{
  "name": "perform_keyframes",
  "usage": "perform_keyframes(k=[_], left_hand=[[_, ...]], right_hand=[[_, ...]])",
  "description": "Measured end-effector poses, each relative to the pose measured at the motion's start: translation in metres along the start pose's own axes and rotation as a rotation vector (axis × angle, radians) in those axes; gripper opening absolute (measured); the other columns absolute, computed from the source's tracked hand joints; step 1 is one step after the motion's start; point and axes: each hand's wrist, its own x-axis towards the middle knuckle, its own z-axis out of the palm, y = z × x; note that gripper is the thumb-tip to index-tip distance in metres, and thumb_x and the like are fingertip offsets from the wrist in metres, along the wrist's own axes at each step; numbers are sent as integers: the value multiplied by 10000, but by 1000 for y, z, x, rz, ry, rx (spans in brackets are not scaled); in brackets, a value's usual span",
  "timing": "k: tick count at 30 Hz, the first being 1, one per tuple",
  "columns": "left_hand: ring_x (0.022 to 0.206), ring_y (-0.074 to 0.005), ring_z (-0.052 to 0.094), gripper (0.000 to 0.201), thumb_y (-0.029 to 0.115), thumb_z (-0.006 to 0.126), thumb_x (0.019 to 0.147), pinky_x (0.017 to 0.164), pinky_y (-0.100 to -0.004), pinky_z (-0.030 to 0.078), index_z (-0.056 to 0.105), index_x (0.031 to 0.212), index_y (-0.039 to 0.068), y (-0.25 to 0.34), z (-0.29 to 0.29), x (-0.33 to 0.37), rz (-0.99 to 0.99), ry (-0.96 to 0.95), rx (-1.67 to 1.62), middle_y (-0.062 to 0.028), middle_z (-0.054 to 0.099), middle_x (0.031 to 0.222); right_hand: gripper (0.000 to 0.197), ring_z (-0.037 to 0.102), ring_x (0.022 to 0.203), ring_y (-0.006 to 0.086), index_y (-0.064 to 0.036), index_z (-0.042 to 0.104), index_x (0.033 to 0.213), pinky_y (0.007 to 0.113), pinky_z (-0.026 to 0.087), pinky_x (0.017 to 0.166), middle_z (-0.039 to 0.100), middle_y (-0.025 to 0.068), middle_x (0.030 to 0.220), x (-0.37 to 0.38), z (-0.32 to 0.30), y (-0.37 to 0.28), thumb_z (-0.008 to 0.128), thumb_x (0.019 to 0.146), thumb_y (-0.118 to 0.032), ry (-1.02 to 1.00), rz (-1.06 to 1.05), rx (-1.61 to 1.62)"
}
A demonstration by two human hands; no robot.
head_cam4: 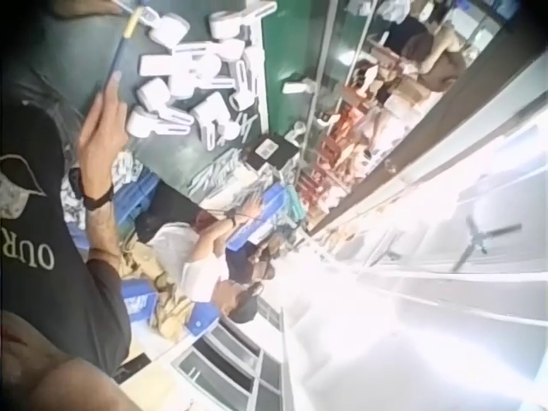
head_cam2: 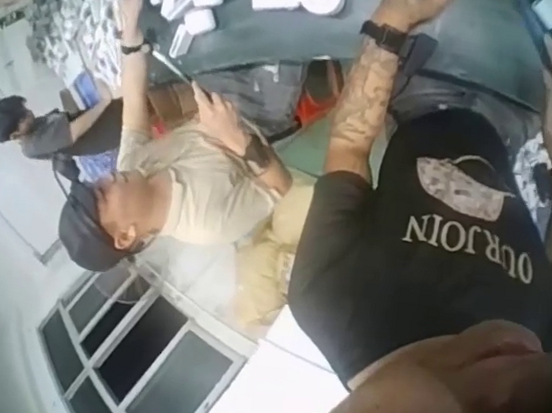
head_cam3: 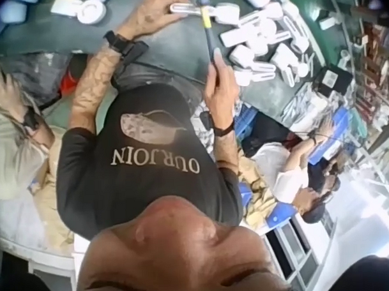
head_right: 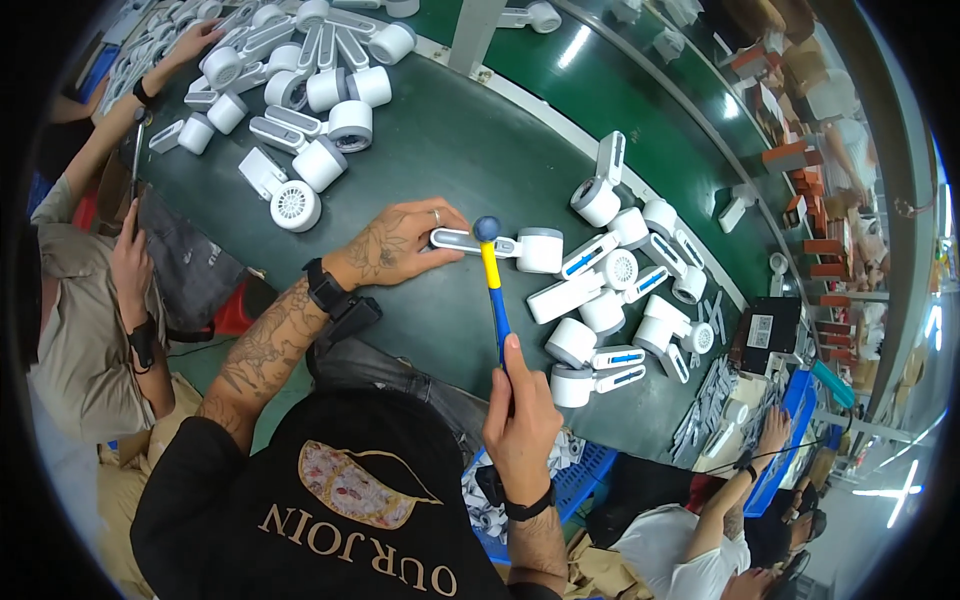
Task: The person picks up a white plastic component from a pile, aligns it with another part, and strikes the assembly with a blue and yellow hammer. He repeats this process several times, placing each assembled unit onto a green conveyor belt.
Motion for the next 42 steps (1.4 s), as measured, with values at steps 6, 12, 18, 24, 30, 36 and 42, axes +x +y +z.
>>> perform_keyframes(k=[6, 12, 18, 24, 30, 36, 42], left_hand=[[724, -209, 636, 319, 208, 847, 933, 667, -347, 513, 751, 1182, 34, 7, -1, 5, -10, 37, 112, -89, 718, 1001], [646, -77, 601, 353, 229, 832, 995, 605, -274, 472, 761, 1264, 12, 22, -8, 33, -486, 280, -292, -35, 725, 859], [1148, -292, 680, 596, 431, 779, 1006, 1012, -430, 535, 685, 1449, 44, -23, 3, 168, -197, 544, 319, -182, 713, 1333], [1524, -438, 469, 627, 456, 796, 980, 1275, -502, 369, 683, 1474, 86, 30, 86, 213, 172, 37, 287, -239, 468, 1669], [1518, -410, 490, 512, 392, 888, 880, 1261, -483, 386, 768, 1180, -4, 49, 149, 200, 163, -92, 121, -199, 593, 1580], [1406, -381, 614, 366, 193, 871, 926, 1158, -460, 488, 766, 1227, 15, 57, 187, 166, 196, 135, 185, -185, 624, 1547], [1439, -366, 572, 408, 274, 859, 952, 1194, -449, 452, 761, 1244, 7, 99, 225, 159, 53, 58, 125, -196, 564, 1593]], right_hand=[[447, 641, 733, 292, -20, 674, 1467, 347, 536, 691, 677, 164, 917, 7, 9, 4, 702, 1023, 23, -61, 35, 63], [442, 660, 806, 125, 19, 652, 1451, 280, 546, 737, 742, 112, 1011, -19, 8, 27, 745, 1034, -96, 175, 265, 276], [412, 683, 762, 178, -11, 688, 1387, 293, 551, 719, 744, 118, 967, -42, 24, 48, 788, 998, -106, 312, 290, 241], [474, 715, 862, 312, -75, 721, 1385, 402, 571, 693, 718, 136, 1032, -36, 16, 57, 834, 925, -93, 312, 226, 33], [457, 722, 881, 317, -52, 725, 1374, 395, 594, 744, 715, 134, 1076, -47, 0, 88, 826, 930, -76, 503, 259, 44], [430, 638, 978, 348, -35, 709, 1377, 430, 526, 865, 679, 135, 1067, -55, -27, 123, 788, 957, -84, 560, 300, 18], [389, 622, 946, 364, -23, 709, 1346, 438, 515, 841, 666, 149, 1017, -76, -57, 168, 771, 969, -94, 638, 324, -94]])
